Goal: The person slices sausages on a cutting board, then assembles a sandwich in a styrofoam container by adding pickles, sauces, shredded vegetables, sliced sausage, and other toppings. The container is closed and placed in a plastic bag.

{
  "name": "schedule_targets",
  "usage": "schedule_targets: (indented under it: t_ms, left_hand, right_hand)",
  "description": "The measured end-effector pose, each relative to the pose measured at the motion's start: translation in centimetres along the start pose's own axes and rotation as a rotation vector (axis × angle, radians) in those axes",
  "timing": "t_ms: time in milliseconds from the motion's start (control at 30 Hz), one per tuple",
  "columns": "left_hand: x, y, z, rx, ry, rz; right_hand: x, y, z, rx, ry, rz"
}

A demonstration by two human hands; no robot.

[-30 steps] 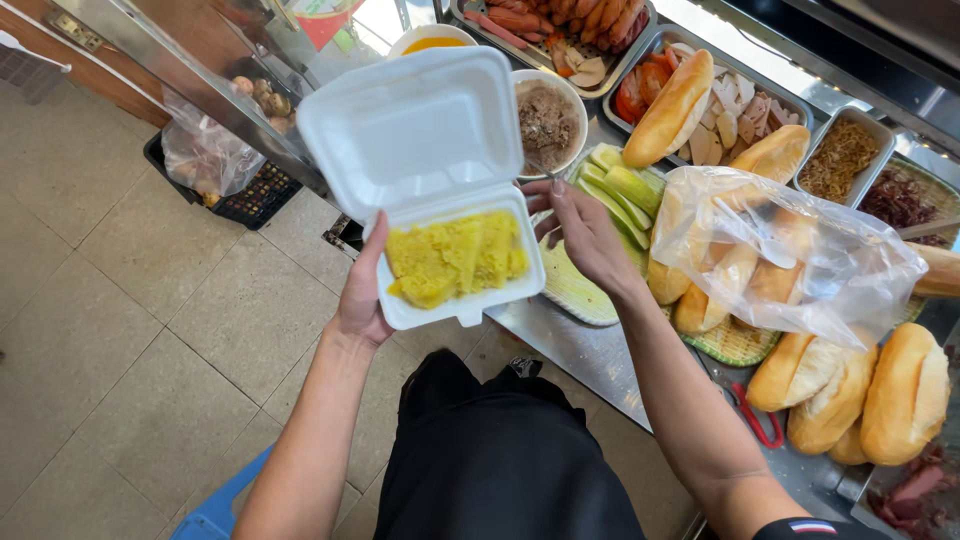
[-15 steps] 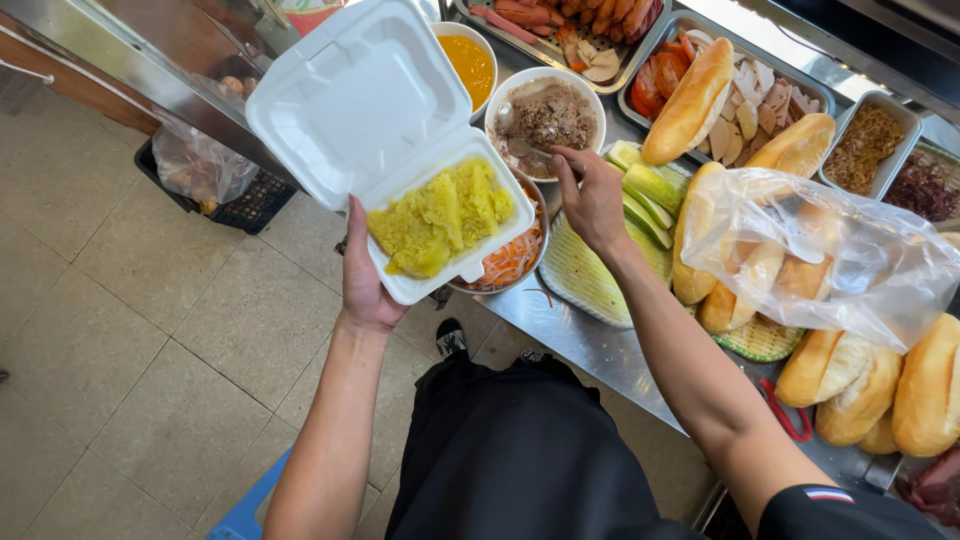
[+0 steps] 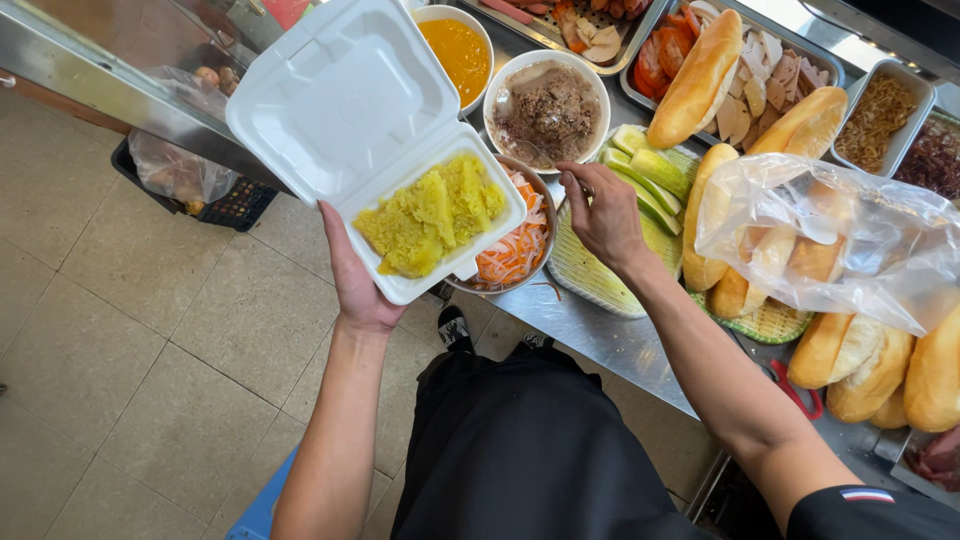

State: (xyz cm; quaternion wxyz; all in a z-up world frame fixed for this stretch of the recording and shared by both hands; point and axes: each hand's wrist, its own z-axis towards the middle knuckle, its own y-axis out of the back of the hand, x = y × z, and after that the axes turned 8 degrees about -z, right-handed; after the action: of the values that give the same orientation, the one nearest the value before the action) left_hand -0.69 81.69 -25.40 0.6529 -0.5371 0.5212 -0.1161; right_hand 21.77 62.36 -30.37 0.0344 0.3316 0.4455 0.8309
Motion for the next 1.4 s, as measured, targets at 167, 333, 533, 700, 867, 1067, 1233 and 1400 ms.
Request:
schedule_targets:
  t_ms: [167,333,533,700,867,1067,1233,1400]
  left_hand:
    - [0.2,0.1,0.0,-0.02,0.005,-0.034]
    - [0.6,-0.3,0.1,-0.027,0.017,-0.05]
    - [1.1,-0.7,0.4,-0.059,0.007,-0.016]
    - [1.3,-0.4,0.2,-0.103,-0.02,-0.016]
    - [2.0,0.1,0.5,-0.139,-0.042,-0.027]
    - [5.1,-0.8,3.2,-0.187,-0.208,-0.06]
    - [7.4,-3.9,5.7,-0.24,-0.205,-0.22]
    - [7.2,-6.0,7.5,-0.227,-0.218,-0.284]
  right_hand:
    - [-1.1,-1.5,-1.1,0.024,0.01,0.042]
    - [-3.6,-3.7,-0.3,-0.059,-0.516,0.526]
    - [-4.5,-5.3,0.5,-0.179,-0.601,0.623]
    - [-2.6,-5.2,-0.6,-0.113,-0.215,0.215]
    - [-1.1,-2.9,0.6,-0.178,-0.545,0.677]
    - [4.2,2.9,-0.8,-0.267,-0.328,0.671]
    - [8.2,3.1,-1.8,-0.312,0.134,0.243]
    - [9.2,2.8,-3.7,-0.247,0.336,0.034]
